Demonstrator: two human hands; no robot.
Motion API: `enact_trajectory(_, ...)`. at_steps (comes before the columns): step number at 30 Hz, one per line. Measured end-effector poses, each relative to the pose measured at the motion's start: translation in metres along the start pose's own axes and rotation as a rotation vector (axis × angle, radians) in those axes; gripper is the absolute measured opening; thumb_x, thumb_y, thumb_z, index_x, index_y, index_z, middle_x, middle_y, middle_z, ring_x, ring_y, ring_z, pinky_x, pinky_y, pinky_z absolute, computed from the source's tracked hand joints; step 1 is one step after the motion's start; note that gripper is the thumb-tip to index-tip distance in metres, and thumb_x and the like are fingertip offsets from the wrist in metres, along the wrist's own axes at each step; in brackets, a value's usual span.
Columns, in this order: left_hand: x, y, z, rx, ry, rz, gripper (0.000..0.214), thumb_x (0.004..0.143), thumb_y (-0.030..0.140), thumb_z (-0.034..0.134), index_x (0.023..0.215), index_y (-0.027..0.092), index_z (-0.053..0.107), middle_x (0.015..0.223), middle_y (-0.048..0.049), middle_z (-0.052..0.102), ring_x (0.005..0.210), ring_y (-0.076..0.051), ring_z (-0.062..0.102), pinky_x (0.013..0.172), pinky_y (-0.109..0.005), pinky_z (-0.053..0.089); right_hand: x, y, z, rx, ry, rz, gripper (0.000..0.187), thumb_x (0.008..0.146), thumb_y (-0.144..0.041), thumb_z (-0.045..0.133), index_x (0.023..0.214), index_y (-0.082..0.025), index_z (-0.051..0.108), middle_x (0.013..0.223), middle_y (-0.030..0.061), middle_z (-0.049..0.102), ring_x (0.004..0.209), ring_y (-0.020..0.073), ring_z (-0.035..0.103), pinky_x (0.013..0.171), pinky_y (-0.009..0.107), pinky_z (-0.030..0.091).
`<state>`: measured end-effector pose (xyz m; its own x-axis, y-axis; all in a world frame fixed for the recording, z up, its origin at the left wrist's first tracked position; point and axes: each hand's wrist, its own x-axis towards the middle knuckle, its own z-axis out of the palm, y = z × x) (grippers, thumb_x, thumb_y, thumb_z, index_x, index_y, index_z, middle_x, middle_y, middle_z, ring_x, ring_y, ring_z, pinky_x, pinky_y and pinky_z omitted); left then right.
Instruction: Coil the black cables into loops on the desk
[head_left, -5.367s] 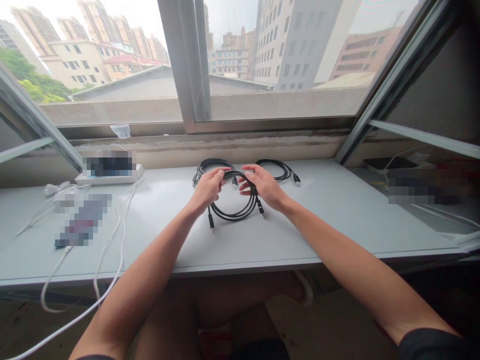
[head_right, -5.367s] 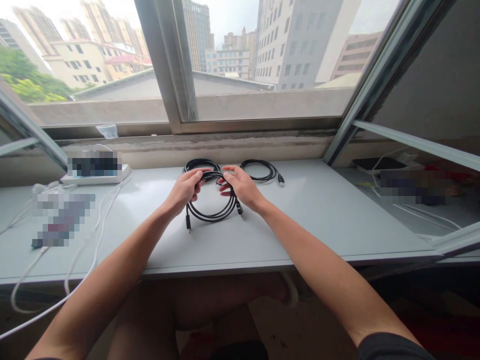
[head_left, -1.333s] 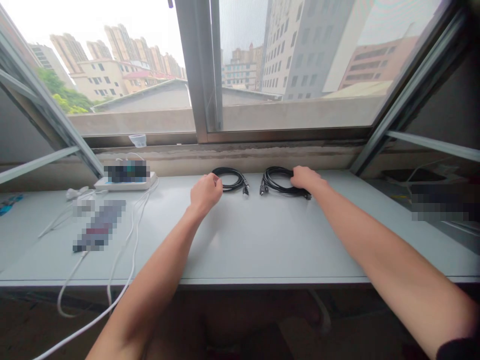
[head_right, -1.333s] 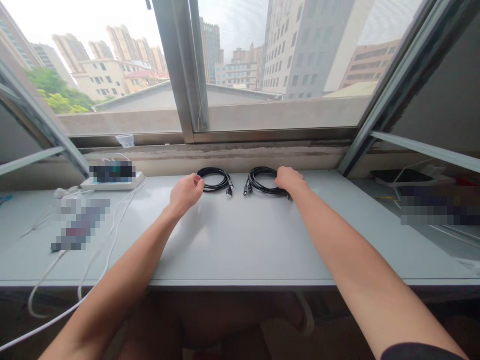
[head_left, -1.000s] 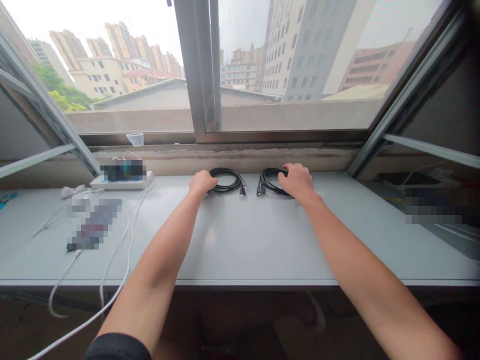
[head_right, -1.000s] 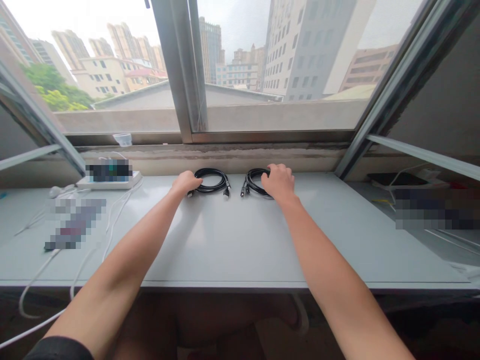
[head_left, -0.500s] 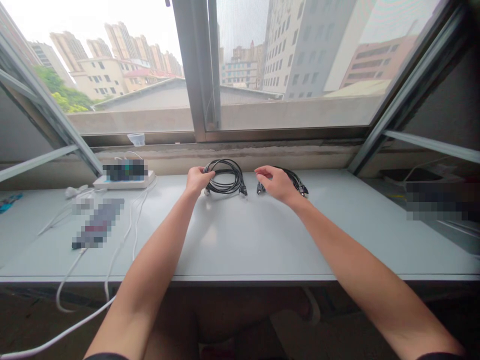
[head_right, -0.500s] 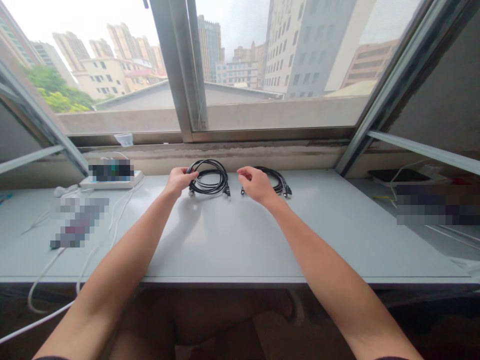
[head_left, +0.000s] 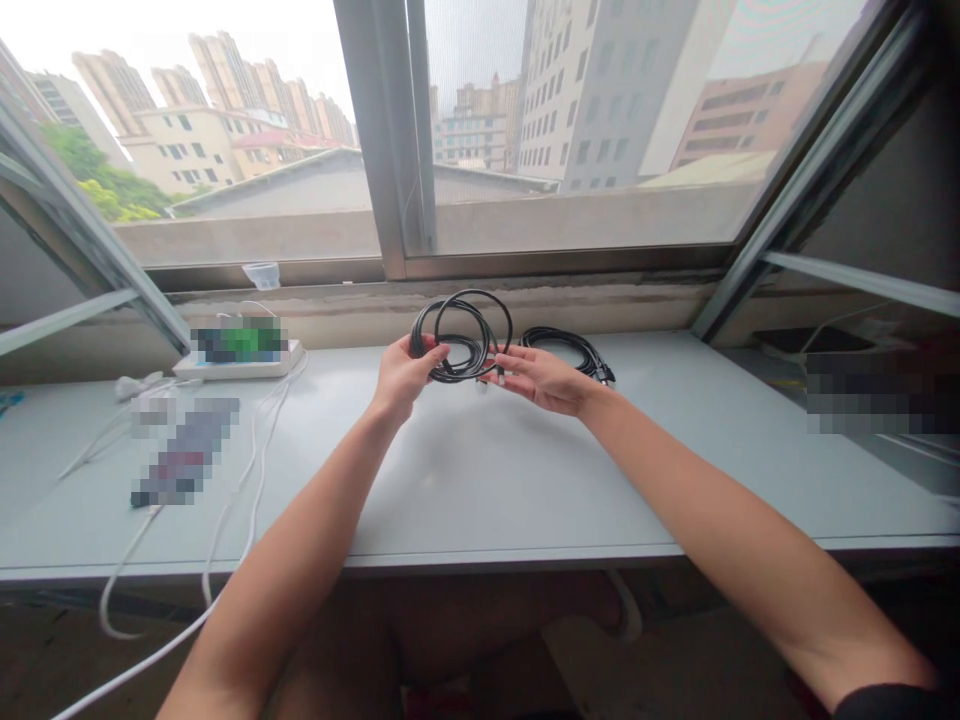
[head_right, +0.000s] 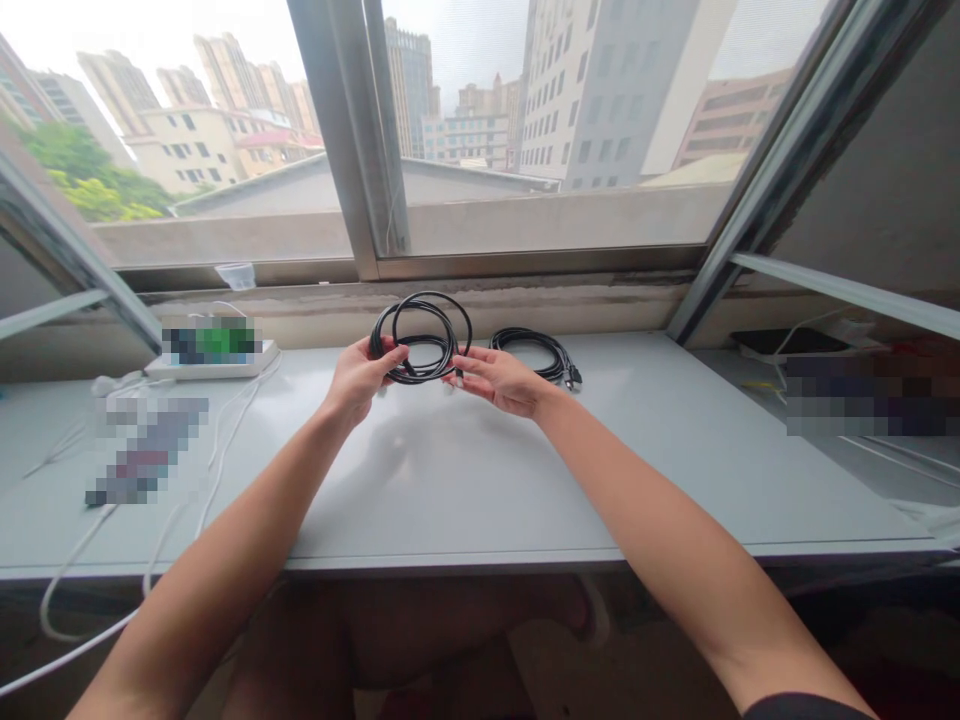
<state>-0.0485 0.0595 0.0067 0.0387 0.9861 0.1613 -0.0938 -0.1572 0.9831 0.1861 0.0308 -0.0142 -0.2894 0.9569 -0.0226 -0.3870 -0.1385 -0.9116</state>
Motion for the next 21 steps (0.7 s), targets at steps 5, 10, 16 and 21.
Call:
enact_trajectory(5, -0.013, -0.001, 0.012, -0.120, -0.113, -0.054, 0.049, 0.061, 0.040, 0.095, 0.091, 0.017, 0.063, 0.082, -0.0012, 0.070, 0.074, -0.015, 0.068, 0.074, -0.032, 0.056, -0.003, -0.005, -0.008, 0.035, 0.012, -0.015, 0.027, 0.080, -0.027, 0.091, 0.100, -0.017, 0.076, 0.096, 0.0028, 0.074, 0.080, 0.0091, 0.070, 0.077, 0.013, 0.061)
enact_trajectory(10, -0.022, -0.005, 0.023, -0.131, -0.186, -0.057, 0.051, 0.060, 0.042, 0.096, 0.088, 0.017, 0.062, 0.083, -0.0022, 0.070, 0.076, -0.015, 0.068, 0.077, -0.033, 0.056, -0.009, -0.004, 0.000, 0.001, -0.026, -0.047, 0.039, 0.064, -0.041, 0.100, 0.082, -0.019, 0.074, 0.081, -0.0013, 0.067, 0.070, 0.0089, 0.061, 0.065, 0.018, 0.057)
enact_trajectory(16, -0.030, -0.014, 0.034, -0.146, -0.172, -0.061, 0.052, 0.058, 0.041, 0.098, 0.084, 0.016, 0.060, 0.077, 0.0017, 0.064, 0.072, -0.012, 0.064, 0.073, -0.031, 0.055, -0.003, 0.001, 0.018, 0.048, 0.085, -0.245, 0.045, 0.062, -0.051, 0.099, 0.083, -0.021, 0.073, 0.065, -0.0057, 0.056, 0.062, 0.0093, 0.055, 0.066, 0.023, 0.055)
enact_trajectory(21, -0.031, -0.001, 0.034, -0.311, -0.159, -0.076, 0.064, 0.056, 0.039, 0.100, 0.102, 0.019, 0.060, 0.086, 0.0007, 0.068, 0.080, -0.014, 0.067, 0.082, -0.034, 0.056, -0.003, 0.006, 0.025, -0.168, 0.277, -0.333, 0.048, 0.070, -0.053, 0.092, 0.101, -0.020, 0.077, 0.062, -0.0062, 0.055, 0.051, 0.0094, 0.048, 0.058, 0.028, 0.056)
